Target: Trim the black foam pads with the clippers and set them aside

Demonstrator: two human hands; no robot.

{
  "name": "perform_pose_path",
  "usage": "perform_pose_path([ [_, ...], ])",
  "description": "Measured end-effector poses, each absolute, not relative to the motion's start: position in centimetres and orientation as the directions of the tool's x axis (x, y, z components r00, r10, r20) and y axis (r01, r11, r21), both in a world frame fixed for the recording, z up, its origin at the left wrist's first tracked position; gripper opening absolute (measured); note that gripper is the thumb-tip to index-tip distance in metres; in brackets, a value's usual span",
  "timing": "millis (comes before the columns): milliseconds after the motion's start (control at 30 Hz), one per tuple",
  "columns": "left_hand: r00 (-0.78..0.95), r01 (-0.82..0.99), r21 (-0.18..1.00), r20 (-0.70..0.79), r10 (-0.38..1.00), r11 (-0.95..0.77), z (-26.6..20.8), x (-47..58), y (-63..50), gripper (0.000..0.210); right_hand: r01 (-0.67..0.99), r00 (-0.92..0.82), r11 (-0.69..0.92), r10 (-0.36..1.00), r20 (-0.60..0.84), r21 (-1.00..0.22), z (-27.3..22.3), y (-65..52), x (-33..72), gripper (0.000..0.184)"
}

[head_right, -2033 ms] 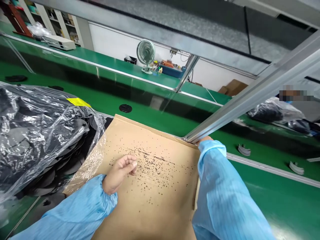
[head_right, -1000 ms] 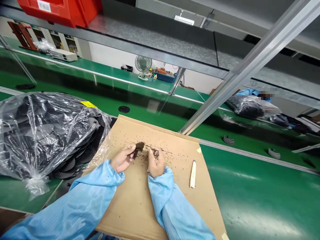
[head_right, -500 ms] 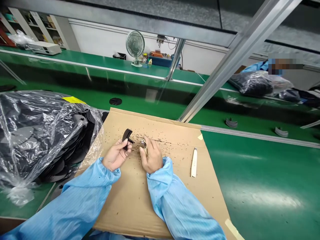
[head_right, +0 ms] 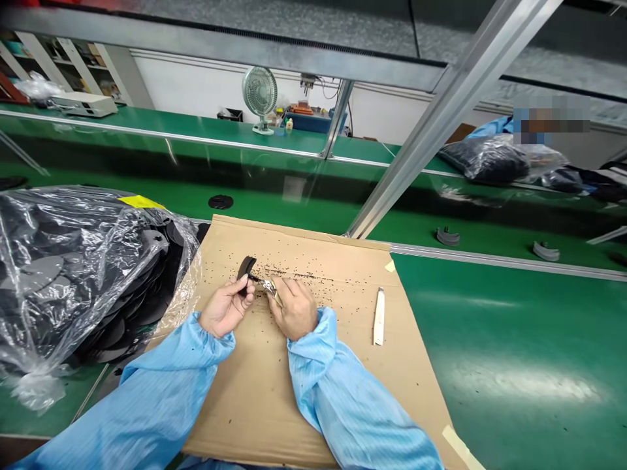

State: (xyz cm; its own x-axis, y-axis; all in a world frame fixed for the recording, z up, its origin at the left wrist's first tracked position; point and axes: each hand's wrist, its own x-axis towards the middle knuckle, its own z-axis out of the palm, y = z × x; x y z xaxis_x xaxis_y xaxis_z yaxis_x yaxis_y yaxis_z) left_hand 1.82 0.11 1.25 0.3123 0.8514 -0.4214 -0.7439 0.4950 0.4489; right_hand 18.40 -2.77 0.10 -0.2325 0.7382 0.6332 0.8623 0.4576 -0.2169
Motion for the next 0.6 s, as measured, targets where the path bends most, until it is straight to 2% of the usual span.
perform_pose_path([
  [367,0.332,-0.708,0.477,-0.425,0.842,0.520,0.98,1.88,0.04,0.011,0.886,-0.243,0.416,0.793,0.559,-0.204,-0.32,-2.72,18.76,0.036],
  [467,0.310,-0.714,0.508,-0.387,0.868,0.481,0.81,2.06,-0.01,0.004,0.851,-0.203,0.419,0.819,0.537,-0.318,-0.53,-2.70,18.62,0.035],
  [600,0.211,-0.748,0.553,-0.327,0.921,0.367,0.59,2.32,-0.04,0.026,0.749,-0.073,0.396,0.846,0.527,-0.531,-0.76,-2.64,18.59,0.032],
])
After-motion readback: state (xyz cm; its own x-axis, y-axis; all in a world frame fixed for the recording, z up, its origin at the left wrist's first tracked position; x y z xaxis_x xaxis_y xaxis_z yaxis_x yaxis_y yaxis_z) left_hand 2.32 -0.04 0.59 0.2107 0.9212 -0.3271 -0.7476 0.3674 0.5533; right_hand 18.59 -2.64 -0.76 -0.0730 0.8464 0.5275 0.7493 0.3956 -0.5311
